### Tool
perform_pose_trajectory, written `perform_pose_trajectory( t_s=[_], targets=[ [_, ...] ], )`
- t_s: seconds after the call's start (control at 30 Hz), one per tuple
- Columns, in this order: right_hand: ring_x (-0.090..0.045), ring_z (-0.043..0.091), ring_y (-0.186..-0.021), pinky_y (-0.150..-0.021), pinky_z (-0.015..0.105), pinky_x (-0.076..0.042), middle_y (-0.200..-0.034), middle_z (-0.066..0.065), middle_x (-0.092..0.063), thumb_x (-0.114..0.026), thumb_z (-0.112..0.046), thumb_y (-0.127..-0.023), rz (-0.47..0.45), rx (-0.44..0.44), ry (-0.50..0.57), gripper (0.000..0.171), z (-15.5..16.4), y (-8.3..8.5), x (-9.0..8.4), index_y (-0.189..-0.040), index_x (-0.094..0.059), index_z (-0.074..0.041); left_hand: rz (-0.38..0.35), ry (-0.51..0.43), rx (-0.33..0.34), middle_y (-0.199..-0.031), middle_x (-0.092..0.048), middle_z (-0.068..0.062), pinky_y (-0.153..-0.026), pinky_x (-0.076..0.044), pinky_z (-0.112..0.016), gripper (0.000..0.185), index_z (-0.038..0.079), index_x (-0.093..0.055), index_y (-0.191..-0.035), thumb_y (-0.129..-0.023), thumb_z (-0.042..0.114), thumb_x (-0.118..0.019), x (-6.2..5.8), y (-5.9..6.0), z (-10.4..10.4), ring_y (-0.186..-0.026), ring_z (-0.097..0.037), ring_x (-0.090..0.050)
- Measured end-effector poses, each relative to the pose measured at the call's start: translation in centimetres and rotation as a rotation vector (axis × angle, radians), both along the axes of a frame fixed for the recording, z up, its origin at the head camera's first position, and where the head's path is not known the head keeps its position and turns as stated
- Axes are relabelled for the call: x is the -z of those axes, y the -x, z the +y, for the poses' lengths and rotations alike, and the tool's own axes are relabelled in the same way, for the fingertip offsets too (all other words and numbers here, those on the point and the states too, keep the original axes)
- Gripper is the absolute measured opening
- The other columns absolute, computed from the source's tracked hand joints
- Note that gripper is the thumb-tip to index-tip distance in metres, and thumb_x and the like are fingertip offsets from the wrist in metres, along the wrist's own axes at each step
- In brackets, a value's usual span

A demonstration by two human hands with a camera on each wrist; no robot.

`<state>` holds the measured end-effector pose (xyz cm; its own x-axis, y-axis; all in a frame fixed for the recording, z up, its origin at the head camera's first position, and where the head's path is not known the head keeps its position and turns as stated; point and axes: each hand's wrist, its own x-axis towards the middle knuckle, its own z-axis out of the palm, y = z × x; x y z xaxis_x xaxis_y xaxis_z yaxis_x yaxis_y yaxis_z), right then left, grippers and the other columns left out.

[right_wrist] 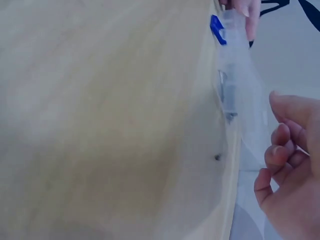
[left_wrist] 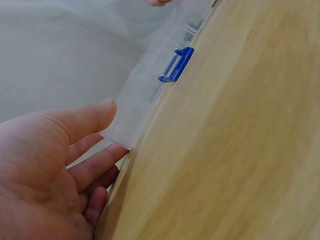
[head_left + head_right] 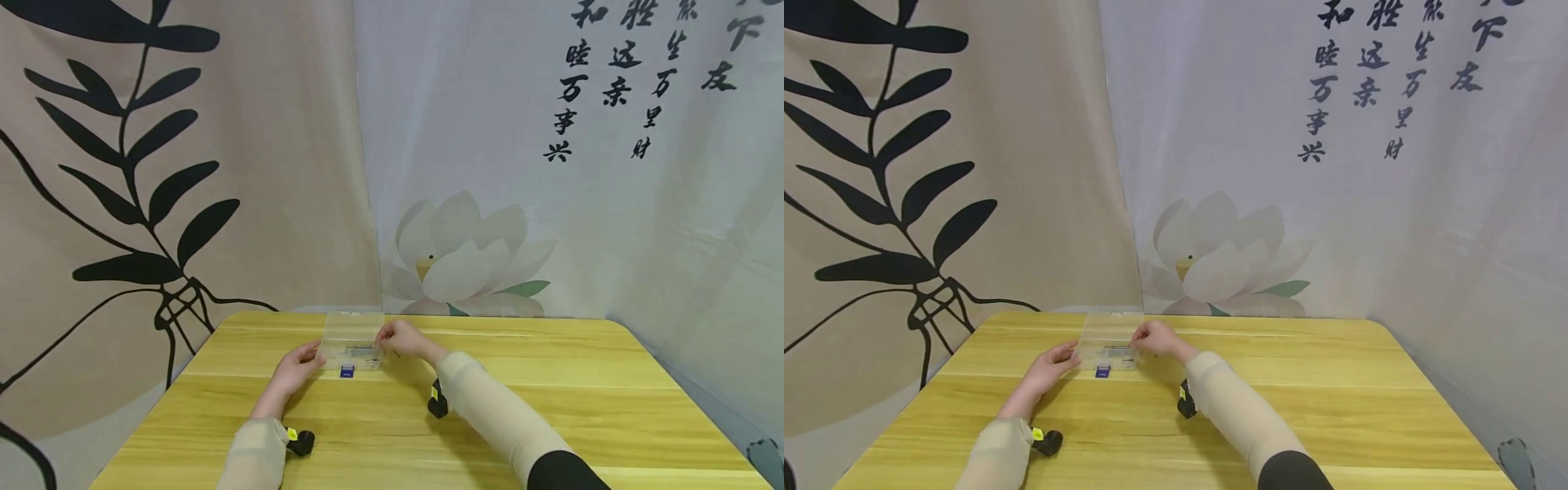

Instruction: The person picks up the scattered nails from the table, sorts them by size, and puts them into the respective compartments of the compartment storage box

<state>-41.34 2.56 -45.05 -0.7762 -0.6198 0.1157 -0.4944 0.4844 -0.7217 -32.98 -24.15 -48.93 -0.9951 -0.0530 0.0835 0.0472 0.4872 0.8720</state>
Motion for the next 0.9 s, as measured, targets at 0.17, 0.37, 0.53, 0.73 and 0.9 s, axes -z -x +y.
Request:
perform_pose_trajectory(
  t_s=[0.17,0.37,0.53,0.73,0.9],
  targets=[
    [-0.050,0.008,-0.058,-0.057,0.023,-0.044,-0.079,0.002,-0.067,-0.063,-0.010,-0.092,0.026,0.032,0.016,0.011,1.0,0.5,-0.1,-0.091,-0.072,-0.004,-0.007,-0.001,-0.007,-0.131,-0.055,-0.026,-0.101,-0.038,-0.055,0.052,0.002,-0.046,-0.143,-0.096,0.019,-0.062,0.1,0.0,0.0,-0.122,-0.042,-0.049],
    [-0.047,0.008,-0.061,-0.059,0.023,-0.042,-0.080,0.000,-0.067,-0.064,-0.011,-0.092,0.050,0.099,0.042,0.012,2.1,0.9,0.6,-0.089,-0.072,-0.003,-0.025,-0.005,-0.005,-0.134,-0.053,-0.025,-0.102,-0.036,-0.056,0.053,0.004,-0.044,-0.145,-0.097,0.020,-0.061,0.0,-0.1,-0.1,-0.124,-0.042,-0.046],
    [-0.041,0.008,-0.057,-0.056,0.022,-0.037,-0.076,0.004,-0.066,-0.065,-0.006,-0.091,0.009,0.115,0.037,0.011,3.1,0.9,1.5,-0.088,-0.072,0.002,-0.031,-0.011,0.000,-0.134,-0.052,-0.025,-0.102,-0.036,-0.056,0.053,0.004,-0.044,-0.145,-0.097,0.020,-0.061,0.0,-0.1,0.0,-0.124,-0.042,-0.046],
    [-0.042,0.008,-0.056,-0.055,0.021,-0.036,-0.075,-0.001,-0.067,-0.071,-0.006,-0.087,-0.048,0.112,-0.003,0.007,4.0,0.8,2.2,-0.083,-0.074,-0.001,-0.037,-0.015,0.005,-0.135,-0.052,-0.025,-0.102,-0.036,-0.056,0.053,0.005,-0.044,-0.145,-0.097,0.021,-0.061,0.0,0.0,-0.1,-0.125,-0.042,-0.045],
    [-0.043,0.008,-0.058,-0.056,0.022,-0.036,-0.075,-0.004,-0.067,-0.074,-0.010,-0.085,-0.082,0.116,-0.024,0.006,4.2,0.7,2.5,-0.083,-0.075,-0.005,-0.039,-0.014,0.005,-0.135,-0.051,-0.025,-0.102,-0.036,-0.056,0.054,0.005,-0.044,-0.145,-0.097,0.022,-0.061,0.0,-0.1,-0.1,-0.125,-0.043,-0.045]
  ],
)
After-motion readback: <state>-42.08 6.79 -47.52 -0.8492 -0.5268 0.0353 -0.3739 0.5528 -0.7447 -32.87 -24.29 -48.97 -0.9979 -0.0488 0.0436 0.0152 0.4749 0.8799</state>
